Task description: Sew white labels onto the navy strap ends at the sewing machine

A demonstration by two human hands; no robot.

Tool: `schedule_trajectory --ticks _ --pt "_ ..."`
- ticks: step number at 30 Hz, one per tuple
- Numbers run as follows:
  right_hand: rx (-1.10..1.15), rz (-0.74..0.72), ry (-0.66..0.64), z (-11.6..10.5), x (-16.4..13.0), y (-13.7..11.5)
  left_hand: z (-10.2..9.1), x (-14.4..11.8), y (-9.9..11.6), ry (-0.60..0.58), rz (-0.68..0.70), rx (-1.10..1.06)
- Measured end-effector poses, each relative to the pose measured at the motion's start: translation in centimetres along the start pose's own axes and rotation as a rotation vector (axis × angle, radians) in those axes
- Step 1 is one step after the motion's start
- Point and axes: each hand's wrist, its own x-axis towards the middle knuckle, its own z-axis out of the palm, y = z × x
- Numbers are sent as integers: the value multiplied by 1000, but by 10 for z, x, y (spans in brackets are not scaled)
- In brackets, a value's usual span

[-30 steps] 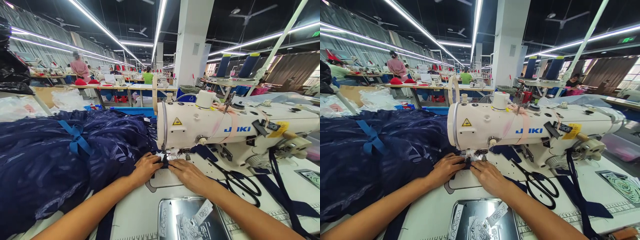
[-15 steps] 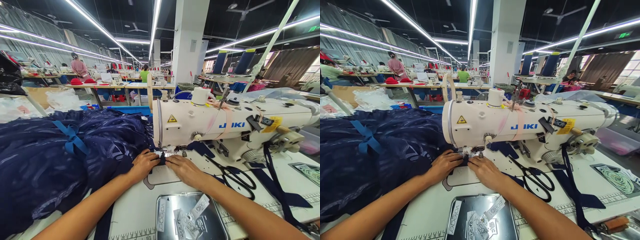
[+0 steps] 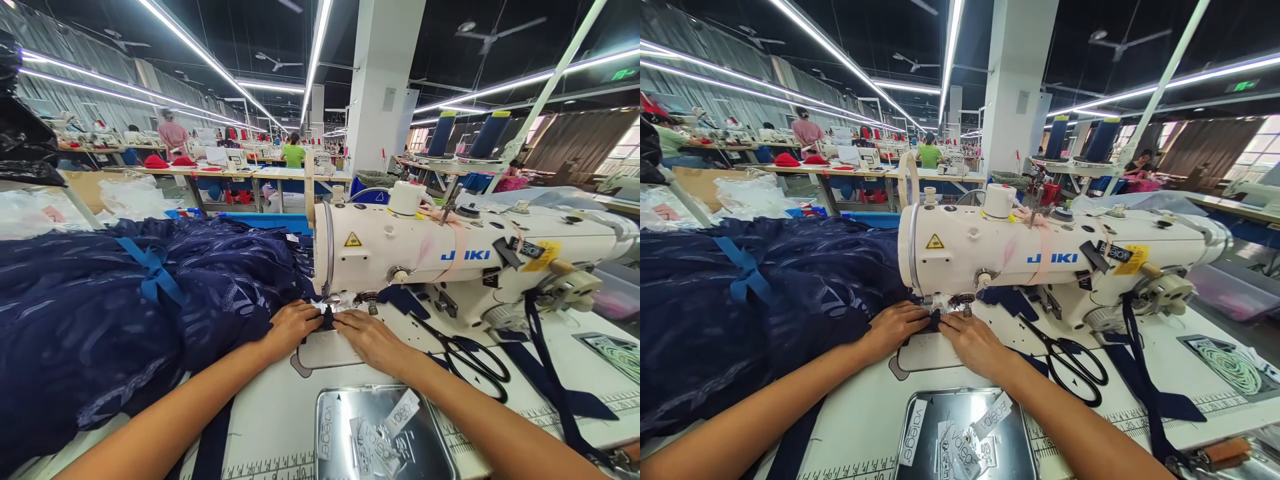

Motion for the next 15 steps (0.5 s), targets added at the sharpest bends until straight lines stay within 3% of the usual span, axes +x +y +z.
schedule_trajectory --ticks 15 --pt "69 144 -91 3 1 9 1 11 -11 -41 -17 36"
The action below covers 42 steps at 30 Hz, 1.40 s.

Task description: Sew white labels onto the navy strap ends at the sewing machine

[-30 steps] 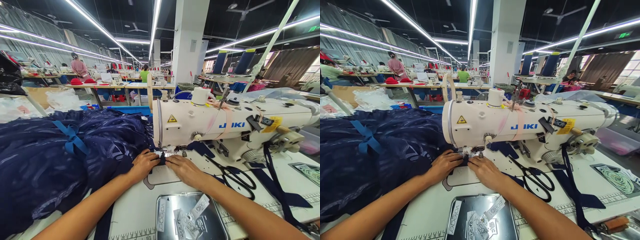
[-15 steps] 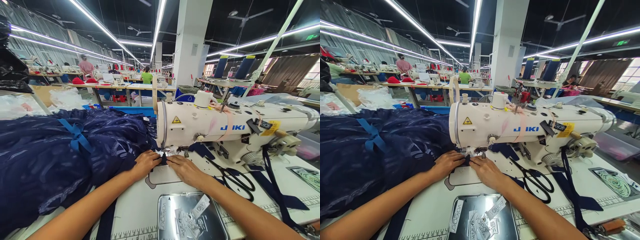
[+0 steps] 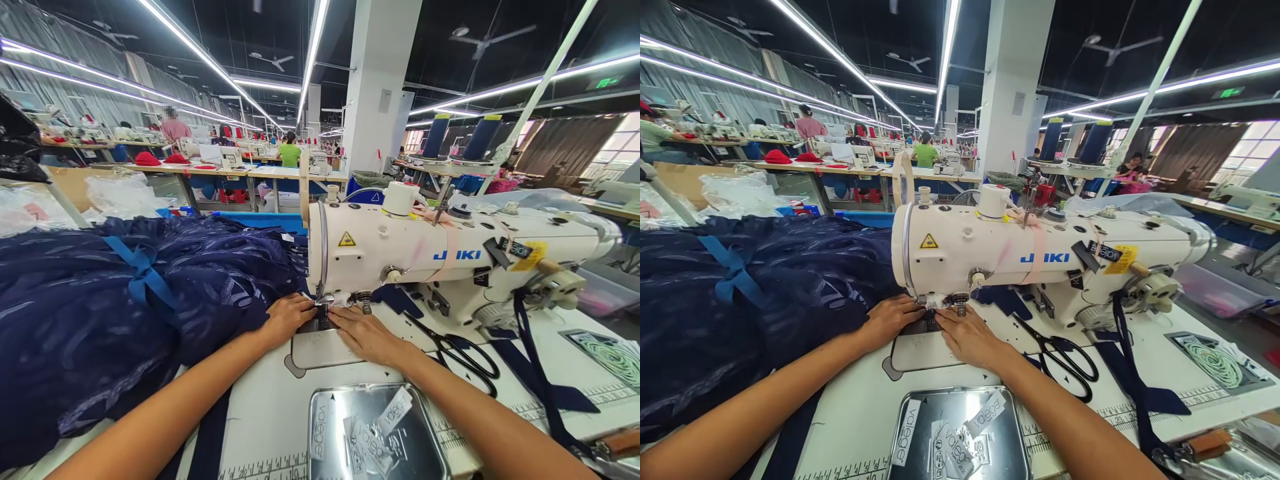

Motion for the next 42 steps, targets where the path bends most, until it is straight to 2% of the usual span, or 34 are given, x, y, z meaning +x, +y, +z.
schedule_trajectory --ticks 4,10,15,23,27,32,38,42 --pt "0 29 -36 -1 0 -1 -1 2 0 -43 -74 9" --pt "-115 108 100 -3 -3 -2 -6 6 4 -143 -232 -27" --pt "-196 122 192 0 -5 3 -1 10 -4 -101 -349 -97" --pt "-243 110 243 0 -11 9 10 21 -43 -6 -562 -218" --pt "-187 120 264 -6 -16 11 0 18 -49 70 -607 -334" --pt "-140 109 256 -9 -17 12 -22 6 -31 126 -671 -573" --pt "-116 73 255 -8 -16 5 -38 -9 -8 -18 -728 -950" --pt "-34 71 185 -14 -18 -1 -45 -24 0 -206 -748 -1316"
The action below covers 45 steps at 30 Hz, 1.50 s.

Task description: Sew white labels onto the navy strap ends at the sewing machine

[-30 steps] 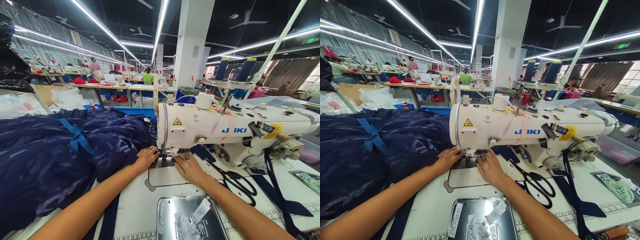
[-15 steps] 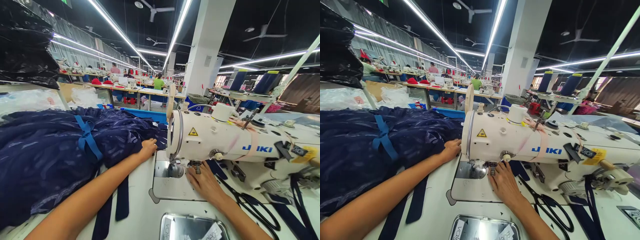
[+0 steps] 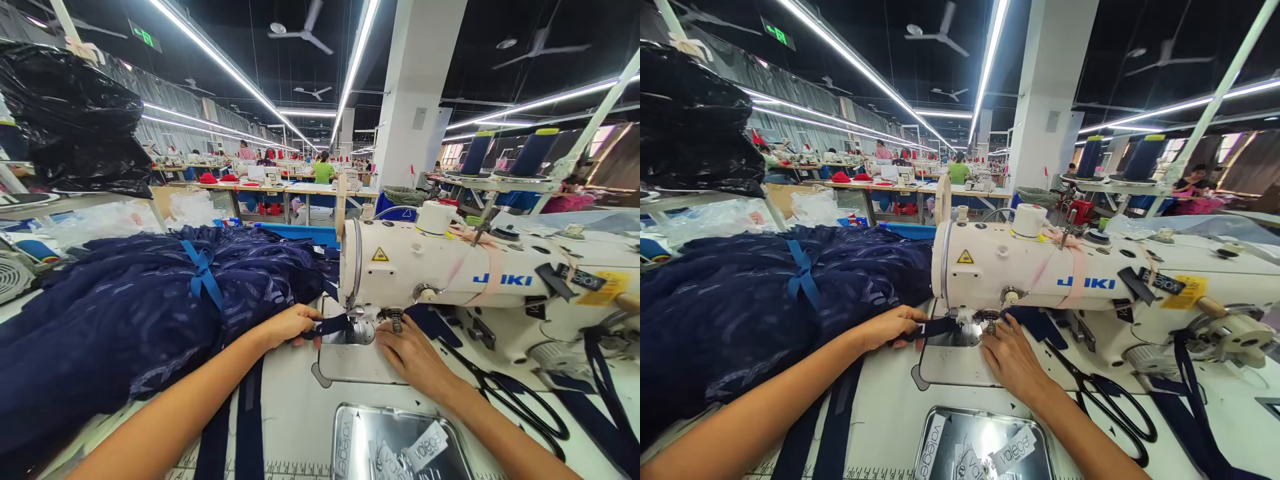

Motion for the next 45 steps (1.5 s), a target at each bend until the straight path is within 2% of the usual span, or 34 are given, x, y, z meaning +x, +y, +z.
schedule_trajectory --ticks 3,9,14,20,24,26,29,32,34,40,45 --pt "93 -16 -64 -7 1 -6 -1 -13 -3 -112 -72 -171" --pt "251 -5 -139 -13 6 -25 -2 -28 -6 -168 -49 -201" --pt "396 204 -129 -6 11 -38 1 -31 -5 -148 -6 -164" --pt "638 453 -121 11 25 -39 4 -33 -6 -161 17 -149" --pt "777 558 -177 16 33 -40 5 -36 -6 -165 59 -158" --pt "845 575 -182 16 35 -40 7 -36 -7 -142 59 -174" --pt "913 571 -158 15 35 -40 13 -33 -11 -45 42 -188" --pt "912 576 -162 14 33 -40 20 -28 -17 82 26 -183" --pt "900 580 -169 14 32 -40 24 -26 -19 122 13 -191" --pt "923 586 -158 16 30 -36 21 -29 -18 14 42 -229" --pt "915 594 -149 16 29 -37 19 -30 -18 10 34 -234"
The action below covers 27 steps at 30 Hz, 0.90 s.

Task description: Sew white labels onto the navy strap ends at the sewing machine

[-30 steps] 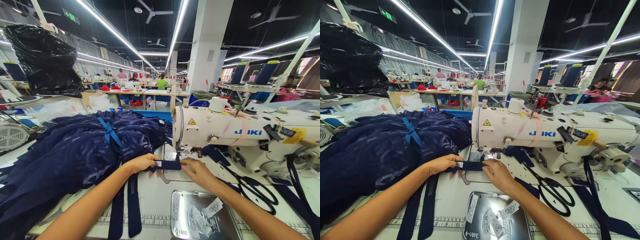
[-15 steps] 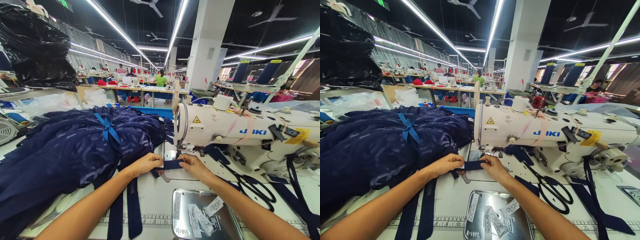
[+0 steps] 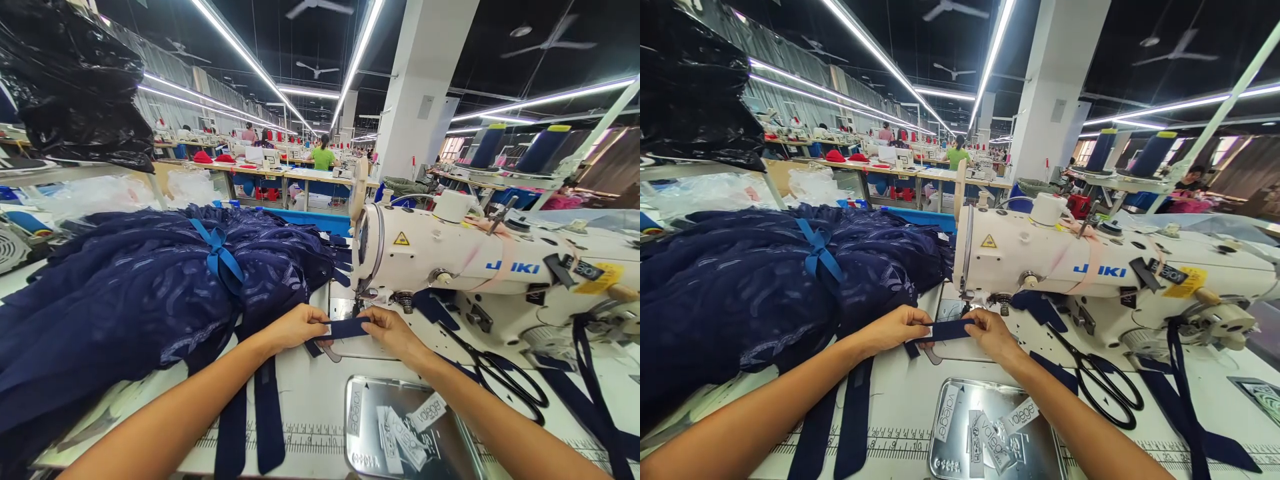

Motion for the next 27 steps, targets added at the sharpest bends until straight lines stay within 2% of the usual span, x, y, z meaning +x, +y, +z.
schedule_trajectory --ticks 9,14,18,20,23,25,27 --pt "20 -1 4 2 -2 0 8 0 -2 107 -18 -46" --pt "20 3 2 2 -2 -1 6 1 -4 64 12 -64" --pt "-101 -36 49 5 -5 4 5 0 -6 27 18 -82" --pt "-246 -120 151 7 -9 5 6 -1 -7 3 26 -107" --pt "-528 -331 325 13 -20 0 8 -2 -7 -22 43 -136" --pt "-664 -450 362 18 -26 -7 9 -2 -6 -23 54 -137" --pt "-715 -520 344 23 -31 -14 11 -3 -5 -21 64 -133"
